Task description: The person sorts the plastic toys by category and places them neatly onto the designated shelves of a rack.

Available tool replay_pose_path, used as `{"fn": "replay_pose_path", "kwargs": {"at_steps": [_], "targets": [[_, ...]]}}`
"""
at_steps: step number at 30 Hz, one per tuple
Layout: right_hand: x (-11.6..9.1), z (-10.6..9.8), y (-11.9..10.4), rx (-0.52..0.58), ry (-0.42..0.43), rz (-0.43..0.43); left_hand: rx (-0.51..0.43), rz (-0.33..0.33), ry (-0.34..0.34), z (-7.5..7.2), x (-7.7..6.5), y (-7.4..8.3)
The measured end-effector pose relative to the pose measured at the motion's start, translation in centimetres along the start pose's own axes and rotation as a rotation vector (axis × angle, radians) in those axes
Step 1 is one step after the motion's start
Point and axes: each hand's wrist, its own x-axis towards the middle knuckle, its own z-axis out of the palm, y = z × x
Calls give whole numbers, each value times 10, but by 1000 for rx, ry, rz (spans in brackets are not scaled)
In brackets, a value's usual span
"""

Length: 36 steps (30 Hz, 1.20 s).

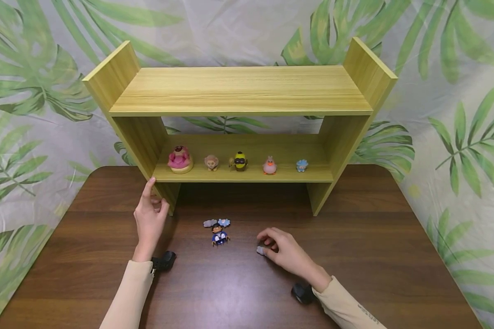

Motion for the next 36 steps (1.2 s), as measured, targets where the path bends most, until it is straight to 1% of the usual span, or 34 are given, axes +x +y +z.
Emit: {"fn": "replay_pose_path", "kwargs": {"at_steps": [10,20,27,31,36], "targets": [[-1,5,0,-36,-69,16,3,-1,9,1,1,-1],[3,8,-5,-94,-81,9,14,1,6,1,2,-2],[5,12,-4,-170,-70,-37,19,3,7,1,2,-2],[6,12,-4,-172,-68,-45,24,1,7,1,2,-2],[6,13,-5,-161,-65,-33,36,9,15,1,1,-1]]}}
